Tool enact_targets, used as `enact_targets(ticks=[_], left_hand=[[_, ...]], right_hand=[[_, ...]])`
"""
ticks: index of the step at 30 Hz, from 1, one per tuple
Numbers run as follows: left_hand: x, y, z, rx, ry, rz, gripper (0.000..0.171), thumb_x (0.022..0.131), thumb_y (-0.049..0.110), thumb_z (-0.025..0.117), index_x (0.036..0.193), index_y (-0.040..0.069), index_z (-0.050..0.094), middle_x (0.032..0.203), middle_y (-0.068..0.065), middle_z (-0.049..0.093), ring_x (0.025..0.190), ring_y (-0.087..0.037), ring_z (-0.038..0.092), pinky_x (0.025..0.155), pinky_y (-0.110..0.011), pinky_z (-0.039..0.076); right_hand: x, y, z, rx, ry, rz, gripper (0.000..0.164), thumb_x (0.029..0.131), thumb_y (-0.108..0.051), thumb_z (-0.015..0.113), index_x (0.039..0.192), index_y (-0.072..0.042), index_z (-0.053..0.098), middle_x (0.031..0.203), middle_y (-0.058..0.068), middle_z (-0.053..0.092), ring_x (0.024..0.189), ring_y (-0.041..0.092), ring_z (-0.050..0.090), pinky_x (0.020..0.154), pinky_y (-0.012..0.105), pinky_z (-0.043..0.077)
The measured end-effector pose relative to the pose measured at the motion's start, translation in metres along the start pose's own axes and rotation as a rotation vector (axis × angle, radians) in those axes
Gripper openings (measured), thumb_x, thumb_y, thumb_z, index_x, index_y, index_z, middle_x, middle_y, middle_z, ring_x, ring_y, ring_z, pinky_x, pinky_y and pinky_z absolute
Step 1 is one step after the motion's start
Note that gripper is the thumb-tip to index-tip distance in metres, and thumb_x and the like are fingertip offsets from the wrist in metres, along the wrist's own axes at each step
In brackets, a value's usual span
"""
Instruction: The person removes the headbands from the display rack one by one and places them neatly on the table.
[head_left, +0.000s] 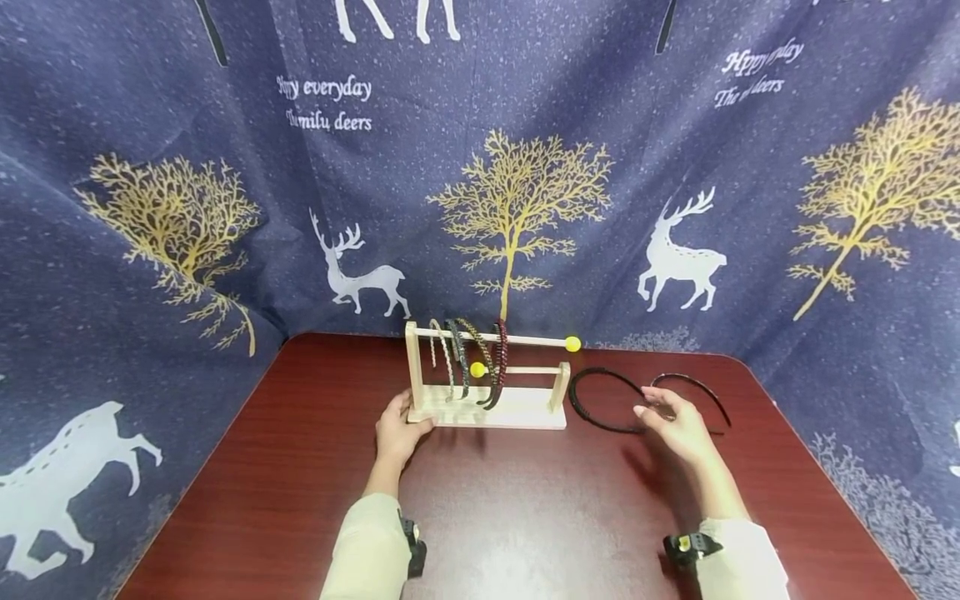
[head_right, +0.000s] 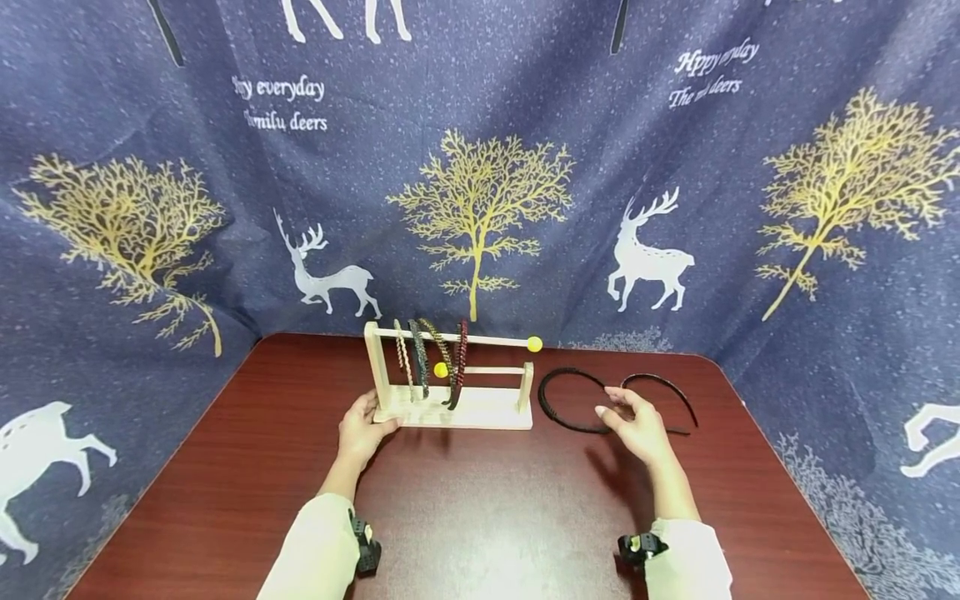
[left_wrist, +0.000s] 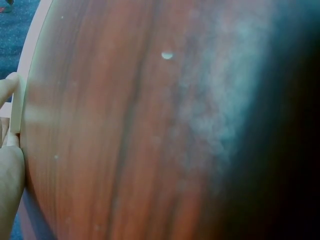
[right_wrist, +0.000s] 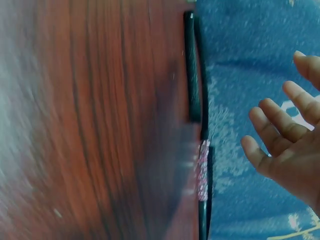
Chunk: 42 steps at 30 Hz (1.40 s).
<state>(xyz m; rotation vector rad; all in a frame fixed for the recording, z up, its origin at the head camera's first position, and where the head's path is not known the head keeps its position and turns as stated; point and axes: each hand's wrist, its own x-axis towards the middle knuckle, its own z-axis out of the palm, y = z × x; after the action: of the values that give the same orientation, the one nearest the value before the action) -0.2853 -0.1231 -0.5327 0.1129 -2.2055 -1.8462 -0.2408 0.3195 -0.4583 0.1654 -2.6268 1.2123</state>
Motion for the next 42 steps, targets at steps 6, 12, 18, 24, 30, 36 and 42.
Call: enact_targets(ticks=[6,12,18,24,30,36,42], left_hand=[[0.002,0.0,0.001,-0.017,0.005,0.013,0.071,0.065,-0.008,0.078,0.129,-0.006,0.048,0.125,-0.024,0.053,0.119,-0.034,0.047,0.099,-0.038,0.041],[0.0,0.0,0.0,-0.016,-0.007,0.01,0.071,0.065,-0.008,0.078,0.129,-0.006,0.047,0.125,-0.024,0.052,0.12,-0.034,0.046,0.1,-0.037,0.04],[-0.001,0.001,0.0,0.019,-0.004,0.011,0.071,0.066,-0.005,0.079,0.13,-0.005,0.047,0.126,-0.023,0.052,0.12,-0.035,0.047,0.1,-0.037,0.04],[-0.002,0.002,-0.001,0.045,0.004,0.008,0.071,0.066,-0.004,0.079,0.129,-0.005,0.048,0.123,-0.025,0.053,0.119,-0.036,0.047,0.1,-0.038,0.04],[-0.003,0.001,0.0,0.032,0.005,0.019,0.07,0.066,-0.005,0.079,0.129,-0.006,0.048,0.123,-0.025,0.053,0.119,-0.035,0.047,0.1,-0.037,0.04],[-0.002,0.0,0.0,0.026,0.001,0.012,0.071,0.066,-0.005,0.079,0.129,-0.006,0.048,0.124,-0.024,0.053,0.119,-0.035,0.046,0.1,-0.037,0.04],[-0.002,0.002,0.0,0.019,0.001,0.008,0.071,0.066,-0.006,0.078,0.13,-0.005,0.048,0.124,-0.024,0.053,0.12,-0.034,0.046,0.1,-0.036,0.04]], right_hand=[[-0.004,-0.015,0.01,0.066,0.017,-0.018,0.044,0.089,-0.024,0.064,0.126,-0.001,0.054,0.115,0.021,0.059,0.101,0.032,0.058,0.076,0.016,0.048],[-0.012,-0.027,0.02,0.132,0.029,-0.035,0.042,0.089,-0.019,0.064,0.125,0.0,0.054,0.114,0.021,0.058,0.102,0.033,0.058,0.077,0.013,0.047],[-0.019,-0.038,0.029,0.234,0.074,-0.096,0.038,0.088,-0.012,0.065,0.121,0.004,0.055,0.113,0.021,0.059,0.102,0.033,0.058,0.081,0.014,0.047],[-0.024,-0.046,0.041,0.316,0.091,-0.146,0.036,0.086,-0.004,0.065,0.119,0.005,0.056,0.112,0.02,0.059,0.097,0.01,0.058,0.084,0.016,0.048],[-0.027,-0.056,0.054,0.389,0.09,-0.127,0.038,0.086,-0.003,0.064,0.122,0.006,0.054,0.111,0.022,0.059,0.097,0.012,0.058,0.085,0.017,0.047],[-0.028,-0.067,0.066,0.45,0.087,-0.111,0.039,0.086,-0.002,0.064,0.123,0.005,0.053,0.111,0.02,0.059,0.099,0.022,0.058,0.087,0.022,0.048],[-0.026,-0.08,0.075,0.521,0.064,-0.118,0.04,0.086,0.0,0.063,0.124,0.005,0.052,0.114,0.025,0.057,0.101,0.029,0.057,0.085,0.021,0.048]])
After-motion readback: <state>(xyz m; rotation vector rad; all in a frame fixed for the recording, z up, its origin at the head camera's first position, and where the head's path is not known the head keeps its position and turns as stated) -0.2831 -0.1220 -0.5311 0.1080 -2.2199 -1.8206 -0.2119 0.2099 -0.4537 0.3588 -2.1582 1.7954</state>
